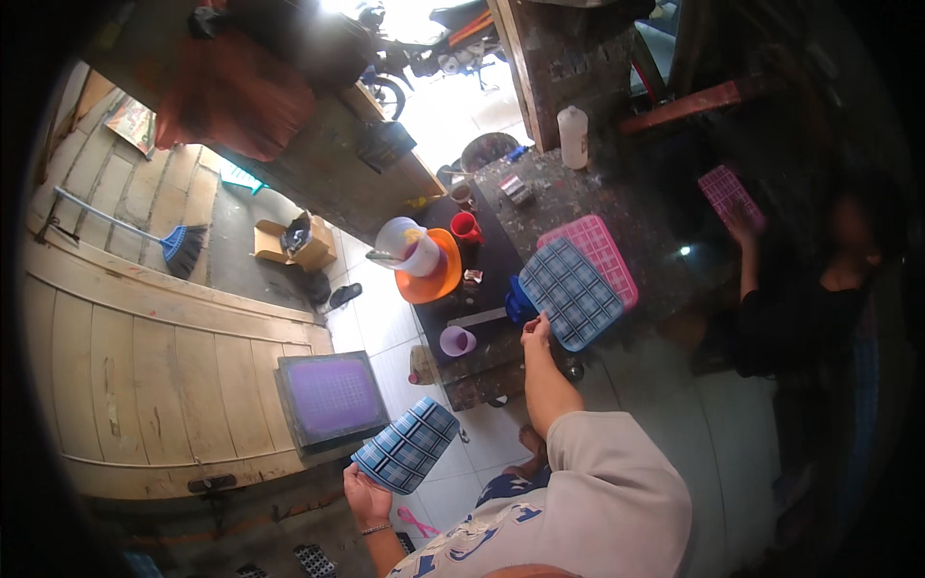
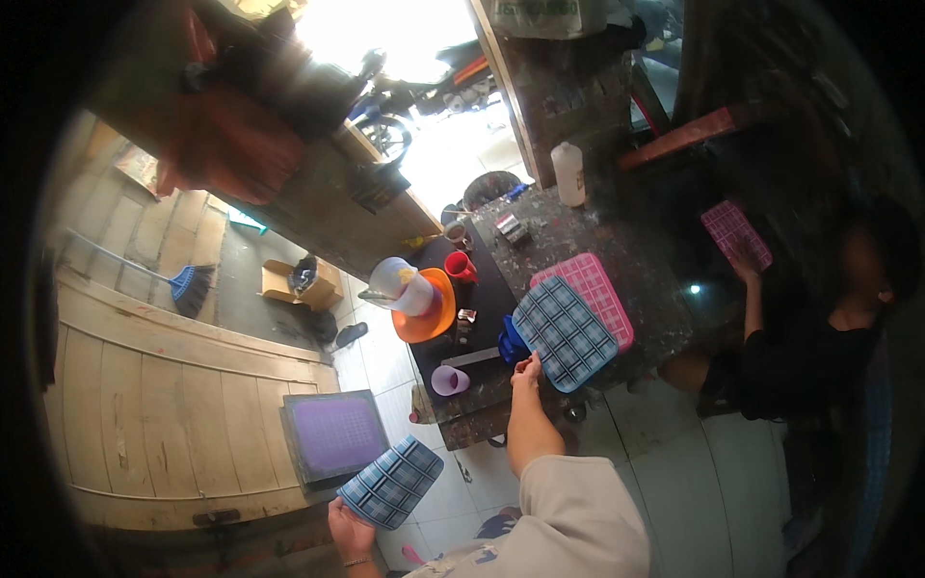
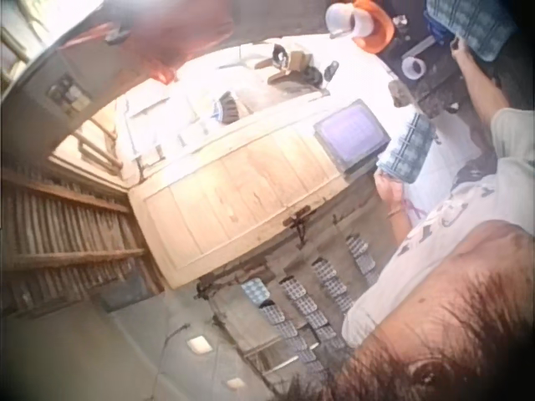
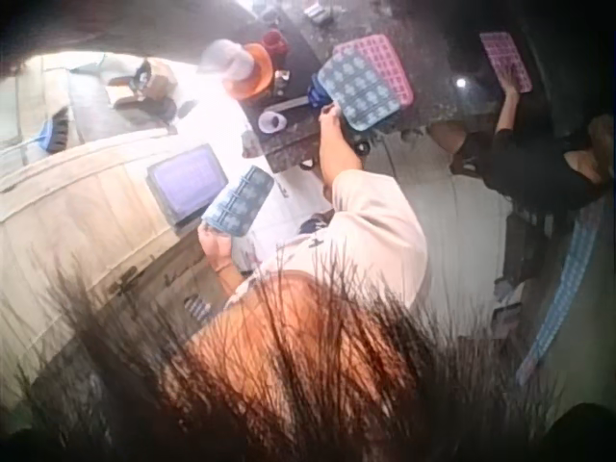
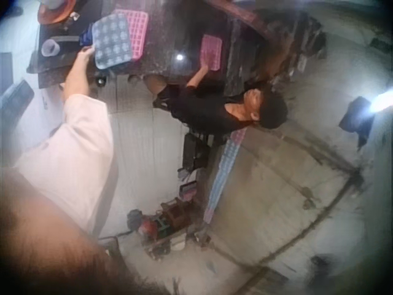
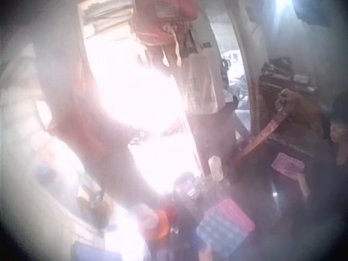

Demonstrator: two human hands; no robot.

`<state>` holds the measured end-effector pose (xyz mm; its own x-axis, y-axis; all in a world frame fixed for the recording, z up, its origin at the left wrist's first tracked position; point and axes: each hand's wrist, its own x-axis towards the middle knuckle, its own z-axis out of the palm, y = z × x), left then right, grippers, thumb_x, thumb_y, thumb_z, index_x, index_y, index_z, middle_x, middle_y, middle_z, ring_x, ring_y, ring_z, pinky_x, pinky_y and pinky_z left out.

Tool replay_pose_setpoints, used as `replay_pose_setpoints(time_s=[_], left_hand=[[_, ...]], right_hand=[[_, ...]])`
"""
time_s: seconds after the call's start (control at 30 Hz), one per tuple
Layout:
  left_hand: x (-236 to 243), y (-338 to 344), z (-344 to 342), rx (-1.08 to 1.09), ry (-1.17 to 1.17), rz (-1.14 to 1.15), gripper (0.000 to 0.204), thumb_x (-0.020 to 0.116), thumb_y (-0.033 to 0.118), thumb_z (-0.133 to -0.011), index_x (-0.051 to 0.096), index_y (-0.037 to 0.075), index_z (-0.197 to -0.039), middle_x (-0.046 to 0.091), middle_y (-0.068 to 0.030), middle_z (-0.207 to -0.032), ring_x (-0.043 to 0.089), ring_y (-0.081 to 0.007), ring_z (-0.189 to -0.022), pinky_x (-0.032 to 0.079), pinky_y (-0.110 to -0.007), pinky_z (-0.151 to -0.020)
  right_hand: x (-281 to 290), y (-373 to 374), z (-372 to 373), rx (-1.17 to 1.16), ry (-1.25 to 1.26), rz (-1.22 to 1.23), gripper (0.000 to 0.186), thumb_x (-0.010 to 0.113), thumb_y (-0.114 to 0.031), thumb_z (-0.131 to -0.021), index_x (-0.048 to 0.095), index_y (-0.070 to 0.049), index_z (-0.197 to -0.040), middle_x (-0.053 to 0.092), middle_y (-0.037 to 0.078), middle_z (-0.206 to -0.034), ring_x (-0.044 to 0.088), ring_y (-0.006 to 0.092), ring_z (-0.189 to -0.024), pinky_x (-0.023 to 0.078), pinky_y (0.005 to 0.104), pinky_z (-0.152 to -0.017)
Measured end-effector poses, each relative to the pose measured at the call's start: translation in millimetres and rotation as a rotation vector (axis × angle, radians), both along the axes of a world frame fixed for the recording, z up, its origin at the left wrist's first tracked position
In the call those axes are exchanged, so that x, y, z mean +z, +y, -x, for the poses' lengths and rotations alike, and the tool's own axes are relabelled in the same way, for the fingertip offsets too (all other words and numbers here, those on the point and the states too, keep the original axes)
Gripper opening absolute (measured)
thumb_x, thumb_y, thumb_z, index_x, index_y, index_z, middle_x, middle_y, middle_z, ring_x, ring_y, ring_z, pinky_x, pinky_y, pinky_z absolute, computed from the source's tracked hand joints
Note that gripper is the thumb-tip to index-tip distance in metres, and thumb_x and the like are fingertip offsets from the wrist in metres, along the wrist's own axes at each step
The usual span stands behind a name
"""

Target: The person picks up printed fabric pieces from a workbench and hangs them on a line to dry.

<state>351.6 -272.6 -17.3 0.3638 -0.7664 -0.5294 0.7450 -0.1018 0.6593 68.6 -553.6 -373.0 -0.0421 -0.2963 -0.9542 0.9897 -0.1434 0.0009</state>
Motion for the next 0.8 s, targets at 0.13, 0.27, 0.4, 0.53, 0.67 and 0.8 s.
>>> replay_pose_setpoints(time_s=[0.13, 0.27, 0.4, 0.53, 0.67, 0.8], left_hand=[[-1.4, 5.3, -0.1, -0.055, -0.020, 0.013, 0.039, 0.032, 0.022, -0.090, 0.050, -0.005, -0.111, 0.057, -0.0183, -0.114, 0.055, -0.0296, -0.107, 0.043, -0.044, -0.094], [2.1, 5.6, -0.8, -0.103, -0.037, 0.038, 0.035, 0.032, 0.022, -0.092, 0.053, -0.002, -0.106, 0.062, -0.0119, -0.104, 0.060, -0.0222, -0.098, 0.048, -0.038, -0.088], [1.8, 9.7, -9.1, -0.089, 0.060, 0.114, 0.035, 0.032, 0.021, -0.092, 0.053, -0.002, -0.107, 0.063, -0.0119, -0.103, 0.061, -0.0224, -0.096, 0.048, -0.038, -0.088], [-5.7, 18.3, -26.1, -0.180, 0.089, 0.184, 0.035, 0.032, 0.021, -0.092, 0.052, -0.002, -0.108, 0.062, -0.0127, -0.104, 0.060, -0.0221, -0.097, 0.046, -0.037, -0.090], [-17.7, 34.8, -56.4, -0.291, 0.187, 0.250, 0.038, 0.031, 0.021, -0.093, 0.049, -0.004, -0.115, 0.060, -0.0138, -0.109, 0.057, -0.0221, -0.103, 0.044, -0.036, -0.092], [-41.9, 45.8, -82.8, -0.361, 0.149, 0.250, 0.032, 0.033, 0.021, -0.093, 0.051, 0.000, -0.108, 0.061, -0.0095, -0.104, 0.059, -0.0187, -0.097, 0.046, -0.034, -0.088]], right_hand=[[5.7, 1.5, 4.7, 0.002, 0.020, -0.007, 0.022, 0.067, -0.027, -0.083, 0.052, -0.015, -0.071, 0.048, -0.006, -0.063, 0.044, 0.0043, -0.046, 0.035, 0.0159, -0.039], [26.7, 10.4, 16.0, 0.057, 0.251, -0.008, 0.017, 0.068, -0.025, -0.079, 0.052, -0.018, -0.076, 0.048, -0.006, -0.066, 0.045, 0.0014, -0.053, 0.036, 0.0149, -0.043], [80.0, 27.6, 44.8, 0.160, 0.953, -0.224, 0.034, 0.066, -0.025, -0.078, 0.059, -0.001, -0.101, 0.061, 0.006, -0.100, 0.058, 0.0137, -0.085, 0.049, 0.0265, -0.062], [168.3, 78.9, 78.6, 0.498, 1.312, -0.120, 0.036, 0.062, -0.025, -0.080, 0.063, 0.010, -0.090, 0.065, 0.015, -0.087, 0.061, 0.0253, -0.078, 0.048, 0.0356, -0.069], [269.0, 166.2, 85.4, 0.471, 1.560, -0.006, 0.040, 0.063, -0.029, -0.076, 0.062, 0.011, -0.081, 0.063, 0.016, -0.078, 0.058, 0.0236, -0.076, 0.045, 0.0368, -0.070], [339.5, 263.7, 85.2, 0.297, 1.488, 0.228, 0.030, 0.060, -0.019, -0.075, 0.055, 0.006, -0.091, 0.056, 0.009, -0.092, 0.053, 0.0189, -0.087, 0.042, 0.0319, -0.079]])
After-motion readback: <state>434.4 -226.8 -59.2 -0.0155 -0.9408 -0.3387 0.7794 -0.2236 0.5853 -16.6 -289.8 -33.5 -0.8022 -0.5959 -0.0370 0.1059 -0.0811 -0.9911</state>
